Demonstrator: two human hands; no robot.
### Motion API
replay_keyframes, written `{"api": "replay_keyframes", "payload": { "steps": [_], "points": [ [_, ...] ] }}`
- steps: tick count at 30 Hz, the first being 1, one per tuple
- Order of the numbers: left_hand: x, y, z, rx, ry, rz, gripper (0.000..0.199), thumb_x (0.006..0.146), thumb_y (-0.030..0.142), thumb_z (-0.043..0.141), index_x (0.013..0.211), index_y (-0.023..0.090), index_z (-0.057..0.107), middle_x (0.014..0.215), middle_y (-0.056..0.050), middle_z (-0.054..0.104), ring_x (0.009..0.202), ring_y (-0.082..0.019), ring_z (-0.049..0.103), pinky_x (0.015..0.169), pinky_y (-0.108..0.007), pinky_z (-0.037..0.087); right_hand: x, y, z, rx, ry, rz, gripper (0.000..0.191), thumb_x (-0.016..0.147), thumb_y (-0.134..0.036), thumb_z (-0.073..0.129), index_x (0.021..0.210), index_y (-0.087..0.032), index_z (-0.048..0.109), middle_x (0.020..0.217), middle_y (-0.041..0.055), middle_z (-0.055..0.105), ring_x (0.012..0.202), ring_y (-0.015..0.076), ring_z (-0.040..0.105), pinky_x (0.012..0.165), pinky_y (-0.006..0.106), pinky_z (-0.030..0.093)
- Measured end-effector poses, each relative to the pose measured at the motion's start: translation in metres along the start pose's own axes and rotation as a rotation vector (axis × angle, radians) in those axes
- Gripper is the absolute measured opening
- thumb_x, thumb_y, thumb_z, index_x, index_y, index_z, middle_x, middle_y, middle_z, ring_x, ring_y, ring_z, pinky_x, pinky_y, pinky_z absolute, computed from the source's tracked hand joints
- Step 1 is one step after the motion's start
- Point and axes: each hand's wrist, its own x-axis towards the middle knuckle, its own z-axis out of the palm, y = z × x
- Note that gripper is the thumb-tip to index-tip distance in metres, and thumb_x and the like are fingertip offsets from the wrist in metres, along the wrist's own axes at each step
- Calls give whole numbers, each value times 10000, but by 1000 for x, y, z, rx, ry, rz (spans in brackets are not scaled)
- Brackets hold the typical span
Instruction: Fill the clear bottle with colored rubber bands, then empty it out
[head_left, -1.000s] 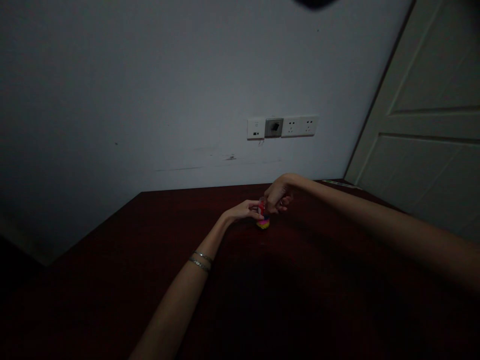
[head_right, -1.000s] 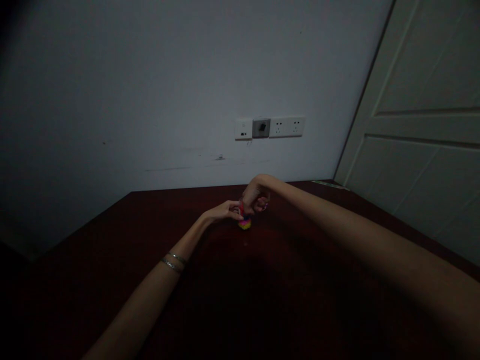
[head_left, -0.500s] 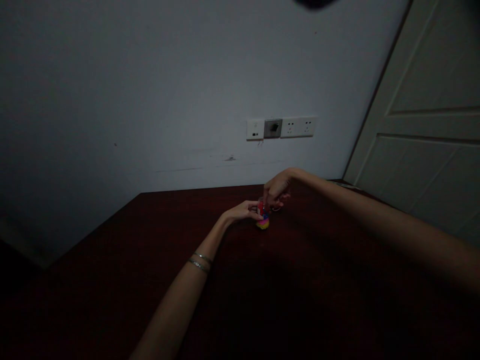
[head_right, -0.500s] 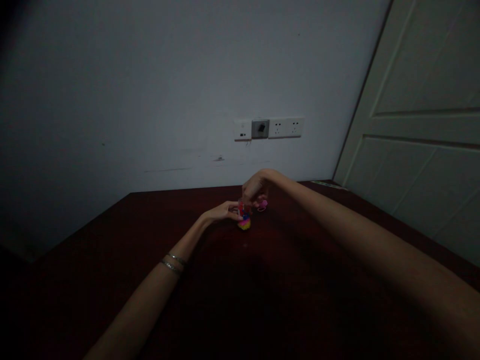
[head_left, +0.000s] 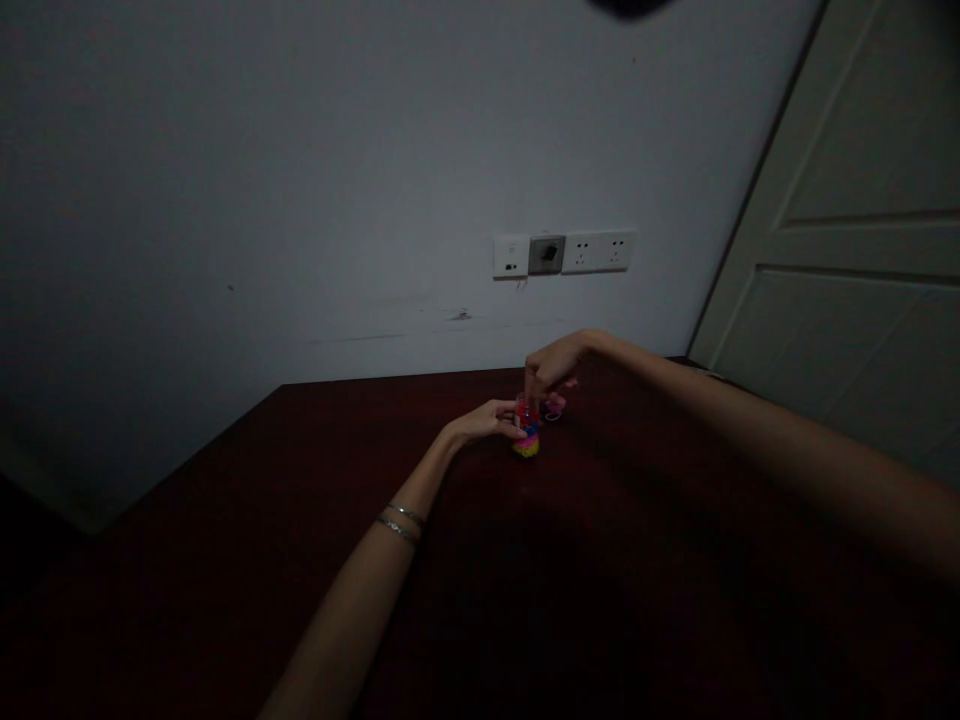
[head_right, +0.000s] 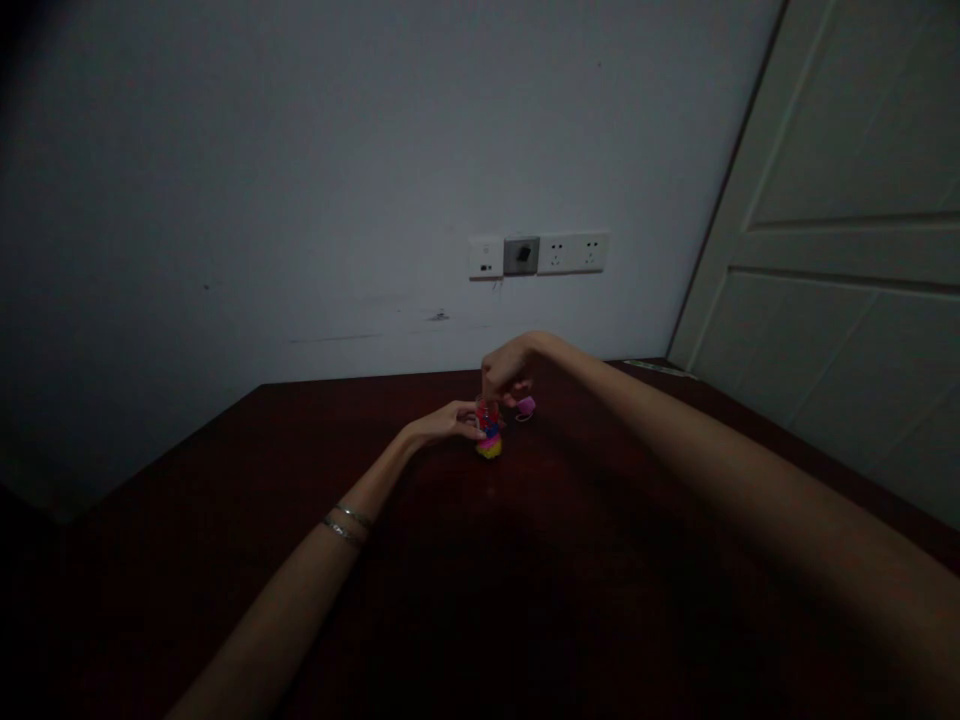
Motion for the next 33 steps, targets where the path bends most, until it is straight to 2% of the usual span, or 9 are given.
{"api": "replay_keyframes", "payload": {
  "steps": [5,11,16,25,28,33],
  "points": [
    [2,-5,-2,-12,8,2,437,601,140,695,1028,126,604,1019,-92,621,922,-173,563,896,-363,371,7,7,0,19,-77,1,332,730,-356,563,931,-104,640,517,-44,483,368,33,336,368,167,233],
    [2,-6,-3,-16,-15,6,437,607,141,690,1034,120,602,1027,-103,618,916,-167,565,897,-369,374,7,4,0,75,-158,-8,349,709,-373,589,924,-104,642,501,-60,440,359,20,303,348,155,192],
    [1,-4,-2,-15,9,-6,415,599,139,688,1005,115,608,1014,-97,619,893,-160,567,887,-361,375,14,-3,5,43,-196,134,339,707,-377,582,908,-109,631,476,-65,418,334,17,255,335,152,147],
    [0,1,1,23,61,-22,324,576,131,684,894,107,624,840,-47,623,778,-136,557,777,-307,403,22,-18,10,-9,-366,158,280,717,-385,574,842,-136,605,553,-45,449,343,11,233,336,155,141],
    [2,-2,-1,8,42,-8,336,570,125,686,898,108,620,845,-43,616,760,-121,547,761,-287,399,24,-25,12,-5,-381,156,238,703,-355,600,817,-146,597,560,-48,450,352,17,257,338,160,161],
    [3,-4,-2,13,48,-17,367,584,132,684,943,111,615,878,-50,612,771,-121,541,754,-279,398,25,-26,11,-23,-352,275,267,695,-384,606,786,-134,591,537,-48,450,350,21,269,342,160,163]
  ]
}}
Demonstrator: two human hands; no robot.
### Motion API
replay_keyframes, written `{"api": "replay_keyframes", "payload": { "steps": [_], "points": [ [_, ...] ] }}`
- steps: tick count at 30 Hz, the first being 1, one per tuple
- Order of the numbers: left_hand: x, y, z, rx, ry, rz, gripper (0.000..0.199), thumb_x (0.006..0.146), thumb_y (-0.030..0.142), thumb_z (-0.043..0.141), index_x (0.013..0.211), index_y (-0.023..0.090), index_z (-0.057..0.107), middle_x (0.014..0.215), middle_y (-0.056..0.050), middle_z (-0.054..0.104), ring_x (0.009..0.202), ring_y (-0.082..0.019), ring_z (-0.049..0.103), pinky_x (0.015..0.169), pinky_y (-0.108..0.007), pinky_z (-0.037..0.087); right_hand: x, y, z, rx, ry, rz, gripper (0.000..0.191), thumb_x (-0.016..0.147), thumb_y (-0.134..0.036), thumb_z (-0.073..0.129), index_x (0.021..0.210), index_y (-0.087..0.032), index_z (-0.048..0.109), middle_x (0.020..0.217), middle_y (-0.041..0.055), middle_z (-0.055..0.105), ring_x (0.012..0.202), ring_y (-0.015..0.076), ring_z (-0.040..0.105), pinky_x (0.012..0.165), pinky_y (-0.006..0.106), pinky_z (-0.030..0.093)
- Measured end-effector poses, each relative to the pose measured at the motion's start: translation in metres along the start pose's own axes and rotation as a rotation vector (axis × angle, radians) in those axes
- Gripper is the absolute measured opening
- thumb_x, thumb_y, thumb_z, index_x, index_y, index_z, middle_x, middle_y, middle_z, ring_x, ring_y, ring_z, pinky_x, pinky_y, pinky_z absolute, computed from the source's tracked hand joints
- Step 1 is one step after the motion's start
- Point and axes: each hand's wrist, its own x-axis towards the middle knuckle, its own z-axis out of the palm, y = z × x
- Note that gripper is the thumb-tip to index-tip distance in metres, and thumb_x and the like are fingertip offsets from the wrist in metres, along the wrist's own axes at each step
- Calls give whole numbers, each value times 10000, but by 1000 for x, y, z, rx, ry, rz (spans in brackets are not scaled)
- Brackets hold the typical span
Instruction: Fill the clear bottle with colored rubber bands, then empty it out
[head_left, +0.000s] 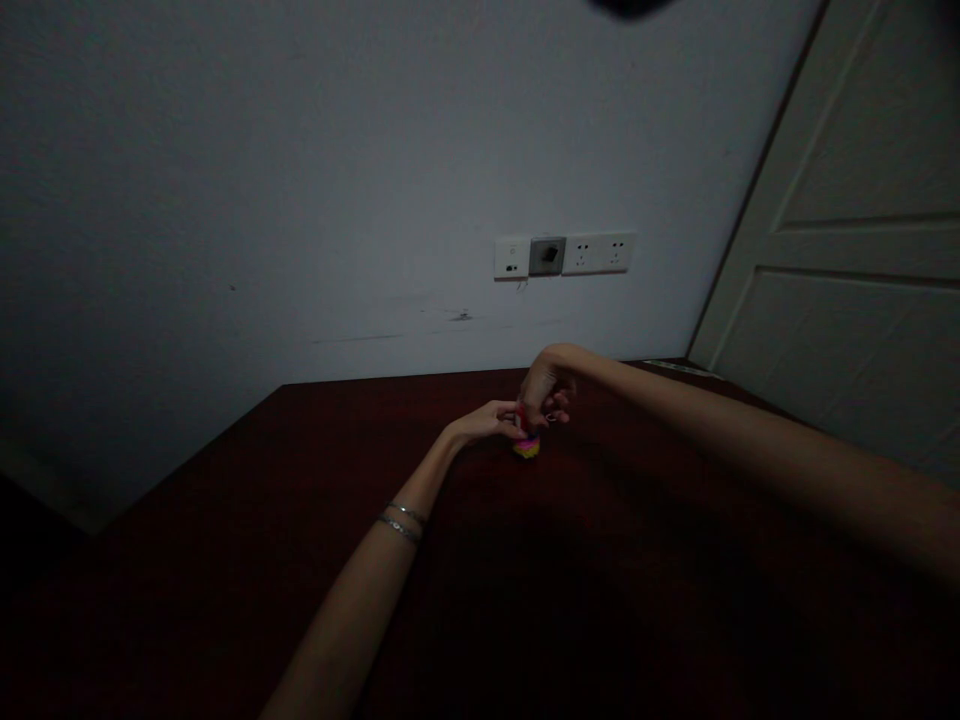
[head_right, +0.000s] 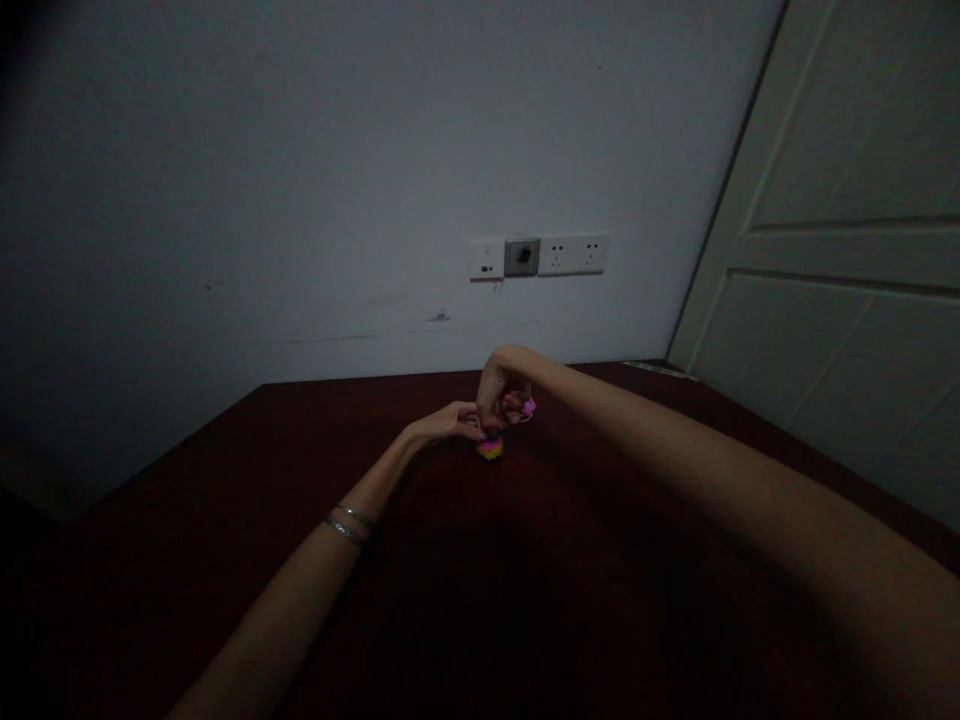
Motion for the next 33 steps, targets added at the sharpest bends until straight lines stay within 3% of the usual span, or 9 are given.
{"api": "replay_keyframes", "payload": {
  "steps": [4,9,15,20,26,33],
  "points": [
    [-1,1,1,20,9,-3,353,598,144,686,944,111,624,849,-41,614,762,-119,542,764,-282,398,-2,14,-3,-10,46,-86,366,697,-462,587,815,-116,603,536,-34,478,361,22,293,350,155,190],
    [-2,4,3,-13,-25,-12,386,612,128,677,993,122,616,979,-87,622,883,-163,560,845,-343,392,-11,29,-8,15,140,-201,430,711,-490,574,893,-104,623,550,-23,496,376,24,303,358,155,212],
    [-3,3,2,-21,-47,1,398,620,128,670,1012,117,604,1047,-111,613,961,-190,558,911,-395,362,-14,30,-6,38,210,-194,395,721,-430,579,932,-100,625,565,-15,523,378,22,312,365,154,219],
    [-4,4,3,-40,-43,3,396,615,110,661,1005,114,598,1029,-106,617,971,-188,557,918,-398,359,-8,30,-4,37,186,-211,381,722,-423,576,904,-93,629,542,-22,506,367,22,315,357,152,214],
    [-4,7,4,-32,-46,16,371,611,110,668,978,109,610,990,-92,624,927,-168,562,911,-370,359,-6,20,-2,33,165,-134,369,705,-425,589,853,-88,623,537,-32,476,365,19,301,350,151,196],
    [-2,2,0,-9,-17,10,375,591,118,687,961,113,621,938,-65,629,847,-144,563,847,-328,389,-5,-3,-1,-4,86,68,264,702,-363,605,779,-110,603,583,-28,479,384,21,308,367,162,196]
  ]
}}
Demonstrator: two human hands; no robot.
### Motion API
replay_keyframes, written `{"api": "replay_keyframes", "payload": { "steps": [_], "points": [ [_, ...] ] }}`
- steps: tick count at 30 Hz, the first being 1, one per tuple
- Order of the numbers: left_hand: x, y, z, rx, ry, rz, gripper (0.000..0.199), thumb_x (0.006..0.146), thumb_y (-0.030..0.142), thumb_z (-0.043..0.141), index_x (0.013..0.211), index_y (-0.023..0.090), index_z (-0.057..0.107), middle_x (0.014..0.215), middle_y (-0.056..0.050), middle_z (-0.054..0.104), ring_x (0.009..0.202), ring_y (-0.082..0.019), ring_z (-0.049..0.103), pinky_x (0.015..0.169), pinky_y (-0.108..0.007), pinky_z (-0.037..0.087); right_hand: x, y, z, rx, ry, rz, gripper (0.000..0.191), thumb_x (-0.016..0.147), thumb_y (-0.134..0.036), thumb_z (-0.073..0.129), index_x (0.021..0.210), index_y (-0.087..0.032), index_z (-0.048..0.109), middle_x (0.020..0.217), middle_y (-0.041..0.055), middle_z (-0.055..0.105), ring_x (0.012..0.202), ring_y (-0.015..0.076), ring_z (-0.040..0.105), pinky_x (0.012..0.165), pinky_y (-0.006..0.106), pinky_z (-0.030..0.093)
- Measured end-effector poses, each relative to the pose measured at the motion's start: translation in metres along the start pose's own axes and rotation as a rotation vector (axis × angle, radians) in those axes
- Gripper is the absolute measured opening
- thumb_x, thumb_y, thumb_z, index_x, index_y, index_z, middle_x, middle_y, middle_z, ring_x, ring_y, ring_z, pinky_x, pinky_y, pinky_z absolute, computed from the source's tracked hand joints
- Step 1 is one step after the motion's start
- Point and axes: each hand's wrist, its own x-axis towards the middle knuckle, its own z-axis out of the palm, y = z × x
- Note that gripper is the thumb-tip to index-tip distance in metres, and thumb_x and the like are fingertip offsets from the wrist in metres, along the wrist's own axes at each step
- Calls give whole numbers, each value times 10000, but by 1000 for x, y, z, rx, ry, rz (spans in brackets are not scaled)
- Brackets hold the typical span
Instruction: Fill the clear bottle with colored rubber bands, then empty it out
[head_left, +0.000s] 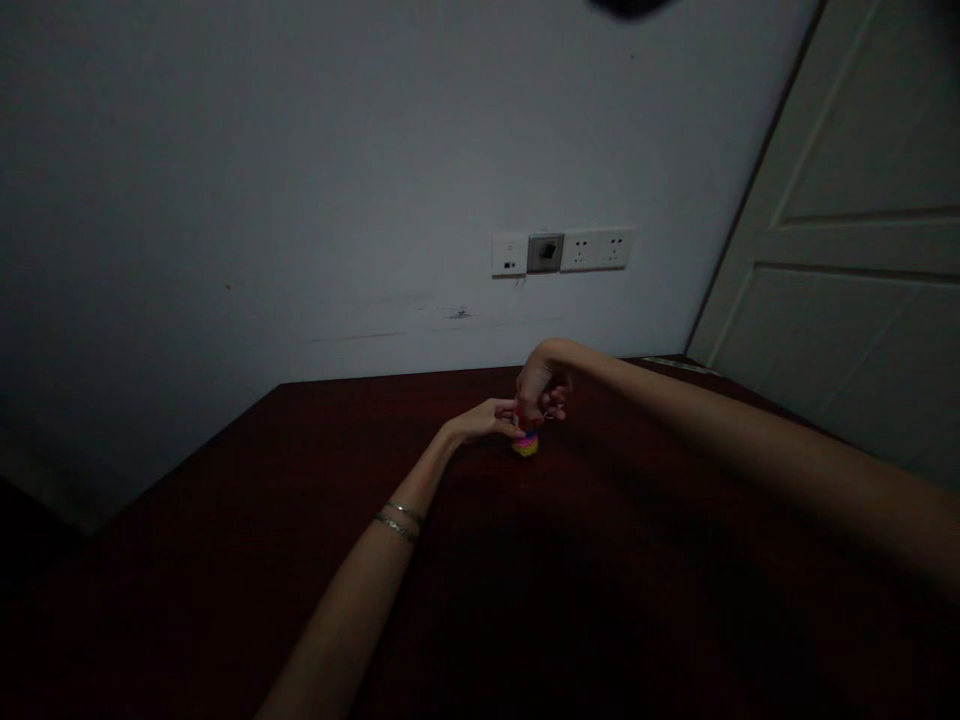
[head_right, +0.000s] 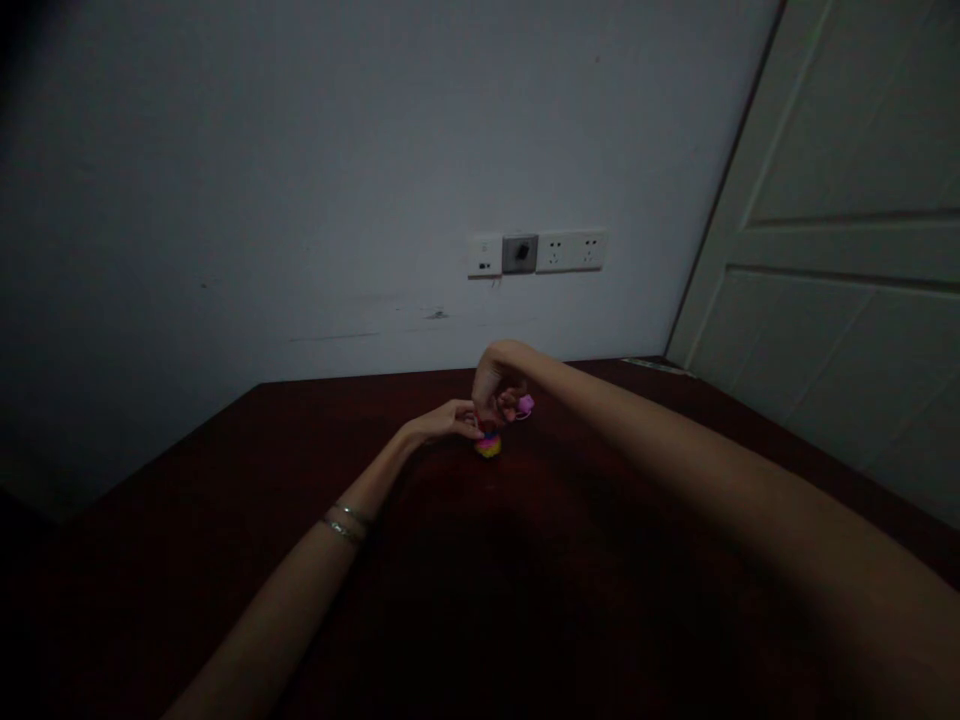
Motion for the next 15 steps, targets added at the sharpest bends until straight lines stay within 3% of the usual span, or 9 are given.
{"api": "replay_keyframes", "payload": {
  "steps": [7,12,15],
  "points": [
    [1,0,0,-24,-7,2,362,589,75,659,946,117,626,949,-69,629,856,-143,564,828,-314,396,7,-7,1,9,61,-92,222,710,-357,602,764,-142,587,617,-14,503,436,53,399,378,177,228],
    [0,0,1,-6,-3,21,340,605,112,671,942,115,628,937,-73,631,853,-147,563,836,-321,392,5,9,-1,41,23,-51,272,690,-383,625,805,-137,599,576,-26,506,403,36,367,379,163,221],
    [0,-2,0,-18,-6,26,350,618,142,678,963,121,625,953,-78,627,875,-156,561,859,-345,384,2,20,-3,63,91,-113,304,702,-396,612,843,-127,611,561,-23,516,402,32,368,388,153,232]
  ]
}}
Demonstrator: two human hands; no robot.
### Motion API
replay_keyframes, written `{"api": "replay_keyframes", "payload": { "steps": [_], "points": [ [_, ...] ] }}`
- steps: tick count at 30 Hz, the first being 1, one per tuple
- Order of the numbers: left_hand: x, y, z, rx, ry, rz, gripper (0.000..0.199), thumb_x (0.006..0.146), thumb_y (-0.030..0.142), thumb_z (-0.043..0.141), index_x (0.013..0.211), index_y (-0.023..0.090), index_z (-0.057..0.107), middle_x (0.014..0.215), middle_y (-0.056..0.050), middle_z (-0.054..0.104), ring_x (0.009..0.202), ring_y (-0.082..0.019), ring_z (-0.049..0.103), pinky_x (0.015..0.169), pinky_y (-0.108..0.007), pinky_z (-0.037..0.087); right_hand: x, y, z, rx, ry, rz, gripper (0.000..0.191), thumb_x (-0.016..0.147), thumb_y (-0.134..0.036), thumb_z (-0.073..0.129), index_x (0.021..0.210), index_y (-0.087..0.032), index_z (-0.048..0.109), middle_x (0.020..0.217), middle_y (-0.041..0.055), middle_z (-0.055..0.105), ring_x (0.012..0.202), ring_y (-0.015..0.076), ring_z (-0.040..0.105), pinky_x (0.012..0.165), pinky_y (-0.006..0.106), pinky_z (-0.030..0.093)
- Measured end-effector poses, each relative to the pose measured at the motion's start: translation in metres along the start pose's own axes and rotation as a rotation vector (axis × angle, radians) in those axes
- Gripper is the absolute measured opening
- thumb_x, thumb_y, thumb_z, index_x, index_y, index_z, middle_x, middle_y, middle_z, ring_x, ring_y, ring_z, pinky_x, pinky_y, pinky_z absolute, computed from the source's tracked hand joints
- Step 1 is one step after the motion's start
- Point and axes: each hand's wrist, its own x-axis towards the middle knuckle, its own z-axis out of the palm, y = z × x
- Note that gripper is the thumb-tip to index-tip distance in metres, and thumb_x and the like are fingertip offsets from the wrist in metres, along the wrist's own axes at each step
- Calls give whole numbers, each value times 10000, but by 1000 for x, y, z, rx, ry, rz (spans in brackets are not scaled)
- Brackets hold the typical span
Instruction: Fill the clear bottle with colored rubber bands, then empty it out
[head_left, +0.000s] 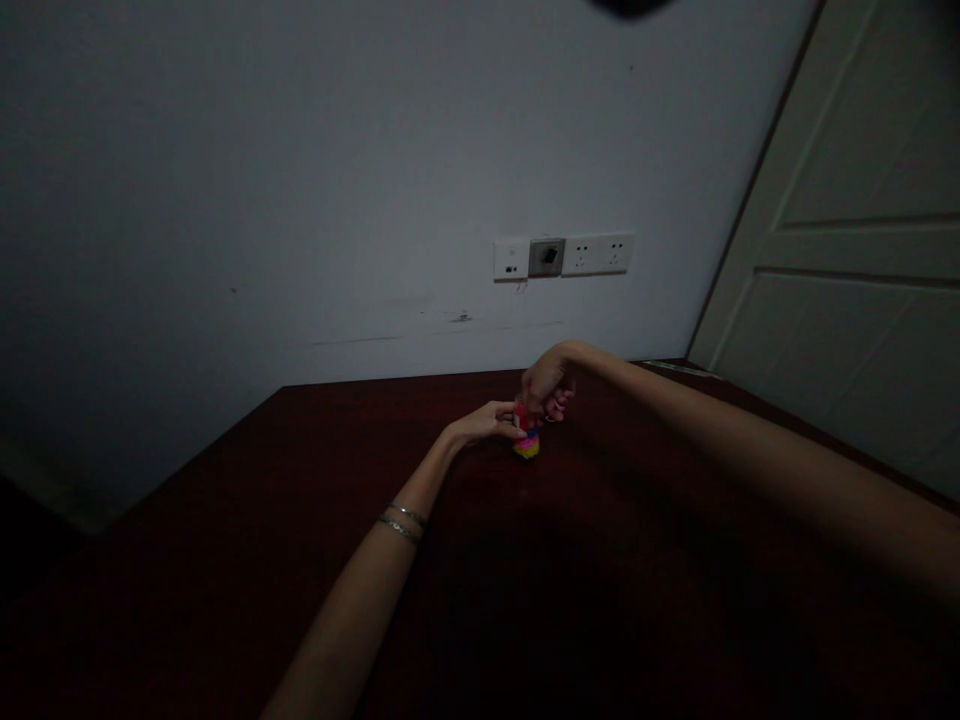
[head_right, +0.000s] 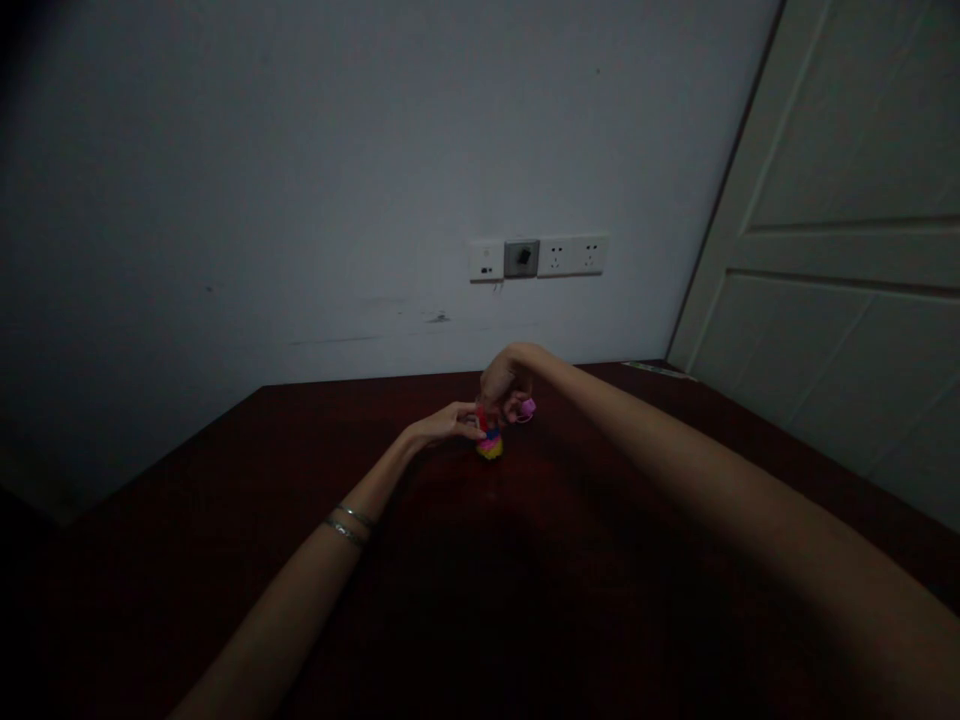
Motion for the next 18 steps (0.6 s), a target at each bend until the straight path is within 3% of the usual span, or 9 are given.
{"api": "replay_keyframes", "payload": {
  "steps": [4,7,18],
  "points": [
    [-1,-2,-1,-29,-16,0,394,622,145,677,1010,122,606,1012,-95,612,908,-171,557,884,-373,370,-8,6,0,27,88,-124,326,713,-413,603,828,-110,631,557,-13,525,429,40,395,404,156,267],
    [-1,-2,-1,-35,-17,2,413,623,142,676,1026,117,595,1014,-99,609,914,-175,558,898,-380,358,-14,4,3,32,135,-132,323,734,-407,580,819,-102,642,557,-6,532,442,48,412,411,160,283],
    [-1,-1,0,-64,-22,-32,449,596,136,700,1033,120,597,1033,-100,611,936,-183,562,908,-380,354,-23,20,1,144,310,-254,327,745,-308,557,1026,-148,598,646,5,600,508,76,512,471,186,374]
  ]
}}
